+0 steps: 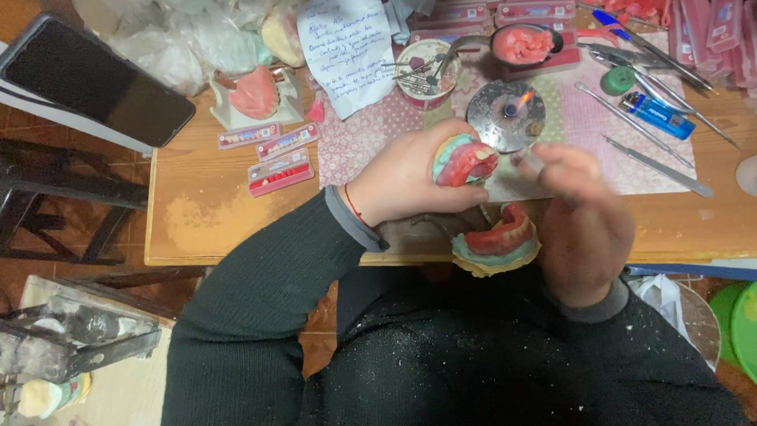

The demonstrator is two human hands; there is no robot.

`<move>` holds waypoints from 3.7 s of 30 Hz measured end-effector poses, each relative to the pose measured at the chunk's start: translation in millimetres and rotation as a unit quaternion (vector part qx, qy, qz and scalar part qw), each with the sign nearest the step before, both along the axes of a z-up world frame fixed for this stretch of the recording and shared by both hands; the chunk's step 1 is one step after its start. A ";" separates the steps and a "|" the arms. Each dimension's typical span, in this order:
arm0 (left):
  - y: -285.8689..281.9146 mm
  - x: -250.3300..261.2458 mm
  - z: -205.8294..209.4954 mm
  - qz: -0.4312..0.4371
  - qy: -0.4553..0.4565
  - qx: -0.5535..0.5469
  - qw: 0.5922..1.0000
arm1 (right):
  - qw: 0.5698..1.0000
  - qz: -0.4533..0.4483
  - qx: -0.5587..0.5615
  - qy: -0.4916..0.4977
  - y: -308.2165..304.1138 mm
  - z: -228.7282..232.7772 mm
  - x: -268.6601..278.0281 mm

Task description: Applying and shaping wax on a dental prosthesis model using carving tools and heat.

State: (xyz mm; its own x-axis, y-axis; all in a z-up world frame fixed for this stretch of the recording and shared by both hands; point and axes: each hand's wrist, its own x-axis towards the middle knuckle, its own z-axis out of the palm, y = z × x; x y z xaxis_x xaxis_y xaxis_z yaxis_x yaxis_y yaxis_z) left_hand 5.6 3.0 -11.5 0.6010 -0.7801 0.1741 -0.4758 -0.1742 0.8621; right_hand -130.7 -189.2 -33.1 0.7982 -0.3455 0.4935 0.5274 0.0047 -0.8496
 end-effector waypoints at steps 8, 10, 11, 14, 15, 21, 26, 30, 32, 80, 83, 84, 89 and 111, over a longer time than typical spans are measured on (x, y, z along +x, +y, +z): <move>0.9 2.3 -5.1 -0.009 -0.029 -0.025 0.999 | 0.978 0.030 -0.208 -0.006 3.1 -0.1 -15.2; 1.8 1.2 -3.4 -0.007 -0.014 -0.022 1.000 | 0.977 0.026 -0.213 -0.009 4.8 -1.1 -15.0; 1.6 1.3 -2.1 -0.007 -0.002 -0.020 1.000 | 0.975 0.020 -0.220 -0.014 5.1 -1.2 -14.5; 0.7 2.0 -1.5 -0.009 -0.004 -0.014 1.000 | 0.973 0.011 -0.232 -0.017 5.5 -0.7 -13.5; 0.8 1.9 -1.8 -0.009 -0.004 -0.015 1.000 | 0.973 0.012 -0.232 -0.016 5.7 1.8 -13.2; 1.1 1.3 -0.5 -0.006 -0.006 -0.007 1.000 | 0.969 0.013 -0.248 -0.001 5.9 6.1 -14.5; 0.0 0.8 -0.9 -0.010 0.005 -0.025 1.000 | 0.975 0.025 -0.222 0.013 5.0 4.1 -15.0; -0.8 0.0 -1.9 -0.007 -0.020 -0.034 0.999 | 0.975 0.023 -0.219 -0.001 3.5 4.4 -14.3; -1.0 -0.4 -0.5 0.000 -0.023 -0.027 0.999 | 0.976 0.026 -0.216 0.004 3.4 4.6 -14.8; 1.1 4.5 -11.0 -0.016 -0.045 -0.029 0.998 | 0.902 -0.072 -0.425 0.023 8.2 62.8 -21.3; 0.0 4.9 -14.1 -0.013 -0.048 -0.028 0.998 | 0.892 -0.067 -0.446 0.030 9.4 70.2 -22.0; 0.3 4.4 -13.6 -0.013 -0.047 -0.028 0.998 | 0.892 -0.066 -0.446 0.030 7.1 68.9 -22.1; 0.9 3.7 -13.1 -0.010 -0.050 -0.027 0.998 | 0.884 -0.060 -0.462 0.038 -2.0 67.1 -21.9; 6.9 1.6 10.6 -0.017 -0.004 -0.032 0.999 | 0.991 0.043 0.012 0.126 -66.5 36.5 48.2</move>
